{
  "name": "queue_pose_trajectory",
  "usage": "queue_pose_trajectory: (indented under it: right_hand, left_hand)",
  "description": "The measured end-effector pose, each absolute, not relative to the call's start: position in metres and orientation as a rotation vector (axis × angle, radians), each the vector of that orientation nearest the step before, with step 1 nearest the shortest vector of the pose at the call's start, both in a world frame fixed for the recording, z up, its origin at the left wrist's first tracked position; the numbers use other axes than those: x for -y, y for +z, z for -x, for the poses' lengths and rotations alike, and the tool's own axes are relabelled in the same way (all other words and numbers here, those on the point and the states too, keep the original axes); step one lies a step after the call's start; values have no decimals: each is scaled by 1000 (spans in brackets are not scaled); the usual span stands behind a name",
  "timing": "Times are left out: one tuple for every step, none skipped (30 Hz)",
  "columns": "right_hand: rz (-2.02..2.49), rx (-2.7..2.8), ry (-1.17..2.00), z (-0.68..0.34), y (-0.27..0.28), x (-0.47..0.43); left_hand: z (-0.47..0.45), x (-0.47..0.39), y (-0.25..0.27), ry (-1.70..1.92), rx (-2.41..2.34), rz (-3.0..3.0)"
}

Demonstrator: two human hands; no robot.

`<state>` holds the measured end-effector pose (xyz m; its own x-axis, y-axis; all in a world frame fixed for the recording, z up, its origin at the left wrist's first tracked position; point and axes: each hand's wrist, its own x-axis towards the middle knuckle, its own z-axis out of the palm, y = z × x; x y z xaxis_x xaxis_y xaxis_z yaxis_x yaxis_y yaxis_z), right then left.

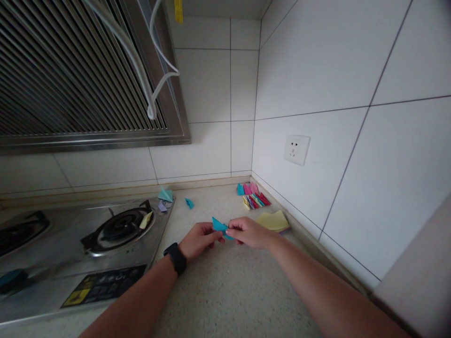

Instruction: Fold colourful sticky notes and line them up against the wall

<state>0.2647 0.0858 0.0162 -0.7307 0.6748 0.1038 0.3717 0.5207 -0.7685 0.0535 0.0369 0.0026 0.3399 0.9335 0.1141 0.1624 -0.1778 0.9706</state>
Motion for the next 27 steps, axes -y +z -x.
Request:
queue_pose_trajectory:
  right_hand:
    - [857,2378,1069,-264,16,-86]
    - [853,2381,1071,-264,16,-85]
    - [850,2385,1068,-264,16,-85]
    - [848,2390,1061,-264,16,-85]
    - [846,2393,1054,-263,17,-84]
    - [845,2394,1047,-263,17,-84]
    - [844,2396,1044,-263,17,-83]
    - [846,2396,1042,-263,17,-83]
    - [849,2394,1043,-263,18,-83]
    - [850,2394,1043,-263,18,-82]
    - [852,2395,1042,-263,18,-82]
    - [853,2395,1039,-264,18,-82]
    - [853,2396,1037,-264,18,-82]
    - [854,2396,1037,-264,18,-82]
    - [855,2396,1038,-264,18,-82]
    - [858,2397,1039,-264,18,-82]
    - [860,2399,1041,-264,18,-82]
    - [861,2403,1044,-264,18,-82]
    - [864,2405,1045,-264,18,-82]
    - [868,2405,1047,-265,18,-82]
    - [870,2403,1051,-265,17,-82]
    - [873,2398,1060,-265,17,-83]
    - [876,2390,1071,-265,16,-83]
    - [877,2381,1082,-265,15,-83]
    - [876,2376,1092,-265,15,-83]
    - [872,2373,1095,-264,15,-83]
    - [866,2376,1090,-264,15,-83]
  left_hand:
    - [-53,-37,2,955,-1008,-1599]
    - [-53,-37,2,948,-1002,-1600]
    - [-53,-37,2,939,-1000,-1603]
    - [-53,-36,2,931,-1004,-1607]
    - [-53,-36,2,924,-1012,-1608]
    - [-54,-36,2,920,-1023,-1608]
    - [-54,-35,3,916,-1033,-1608]
    - [-54,-35,3,913,-1041,-1612]
    - [-54,-35,3,911,-1045,-1619]
    - [-54,-35,4,906,-1048,-1628]
    - [-54,-35,4,899,-1048,-1637]
    - [-54,-35,5,892,-1048,-1646]
    - [-54,-35,5,885,-1043,-1656]
    - [-54,-34,6,881,-1036,-1665]
    - [-54,-34,7,874,-1029,-1675]
    - [-54,-34,7,869,-1025,-1684]
    - [-54,-34,7,866,-1024,-1692]
    - [-54,-34,7,863,-1025,-1698]
    - [-54,-34,7,860,-1028,-1702]
    - [-54,-35,6,858,-1030,-1706]
    - [-54,-35,5,856,-1030,-1710]
    - [-54,-36,5,852,-1028,-1713]
    - [-54,-36,4,846,-1023,-1714]
    - [-53,-37,4,840,-1015,-1711]
    - [-53,-37,4,834,-1004,-1708]
    - [-53,-36,5,829,-994,-1709]
    - [-53,-36,5,825,-984,-1714]
